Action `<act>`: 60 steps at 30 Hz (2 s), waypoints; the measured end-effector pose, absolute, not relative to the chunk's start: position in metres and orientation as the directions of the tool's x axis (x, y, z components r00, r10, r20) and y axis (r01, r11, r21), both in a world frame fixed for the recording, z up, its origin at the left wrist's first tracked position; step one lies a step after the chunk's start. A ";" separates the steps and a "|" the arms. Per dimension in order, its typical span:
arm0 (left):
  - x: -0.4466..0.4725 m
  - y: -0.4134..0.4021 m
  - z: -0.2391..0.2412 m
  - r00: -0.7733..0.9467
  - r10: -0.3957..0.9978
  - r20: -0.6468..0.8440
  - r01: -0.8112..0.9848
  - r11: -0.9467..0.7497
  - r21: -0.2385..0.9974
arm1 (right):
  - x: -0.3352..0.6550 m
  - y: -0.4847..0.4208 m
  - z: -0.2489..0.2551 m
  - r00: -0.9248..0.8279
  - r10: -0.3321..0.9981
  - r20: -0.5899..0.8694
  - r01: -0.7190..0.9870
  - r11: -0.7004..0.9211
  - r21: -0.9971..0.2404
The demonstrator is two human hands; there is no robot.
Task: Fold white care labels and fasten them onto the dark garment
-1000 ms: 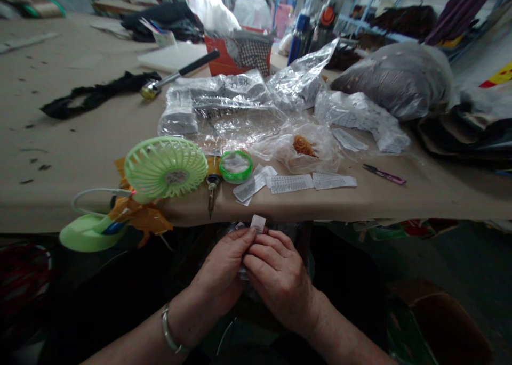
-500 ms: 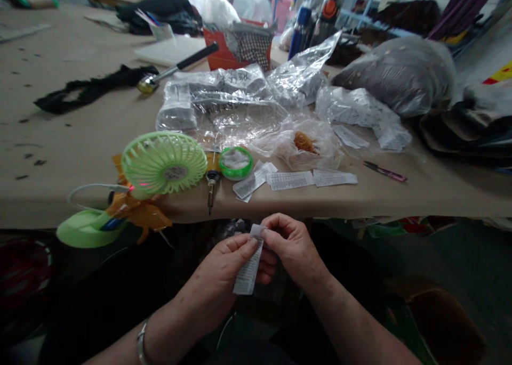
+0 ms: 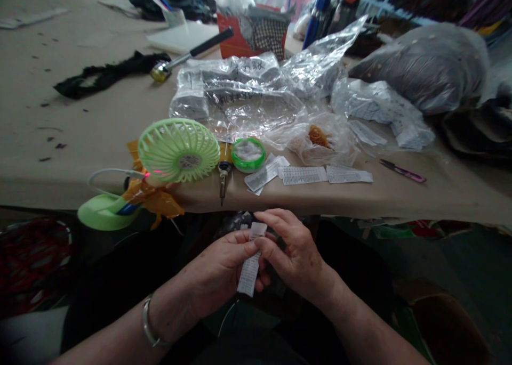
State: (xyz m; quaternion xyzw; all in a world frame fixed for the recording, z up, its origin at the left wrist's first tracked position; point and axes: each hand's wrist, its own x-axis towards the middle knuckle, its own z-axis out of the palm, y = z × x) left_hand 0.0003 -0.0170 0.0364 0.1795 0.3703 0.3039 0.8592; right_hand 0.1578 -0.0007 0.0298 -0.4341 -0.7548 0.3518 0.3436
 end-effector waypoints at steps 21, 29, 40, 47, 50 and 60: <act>-0.008 -0.003 0.026 0.467 0.700 -0.540 -0.564 0.706 0.428 | 0.163 -0.017 0.015 -0.574 0.782 0.245 0.440 0.546 -0.713; -0.001 -0.008 0.025 0.465 0.724 -0.510 -0.591 0.683 0.430 | 0.155 -0.040 -0.005 -0.517 0.776 0.361 0.517 0.619 -0.592; 0.006 -0.017 0.031 0.388 0.732 -0.560 -0.569 0.668 0.479 | 0.153 -0.047 -0.008 -0.487 0.791 0.372 0.513 0.603 -0.611; 0.004 -0.024 0.038 0.435 0.731 -0.526 -0.519 0.681 0.517 | 0.159 -0.039 -0.001 -0.299 0.910 0.286 0.329 0.380 -0.864; 0.002 -0.028 0.042 0.456 0.722 -0.521 -0.463 0.692 0.554 | 0.160 -0.022 0.011 -0.266 0.964 -0.017 0.085 0.005 -0.996; -0.004 -0.030 0.042 0.436 0.732 -0.523 -0.356 0.675 0.647 | 0.138 0.003 0.033 -0.383 0.890 -0.247 -0.010 -0.272 -0.962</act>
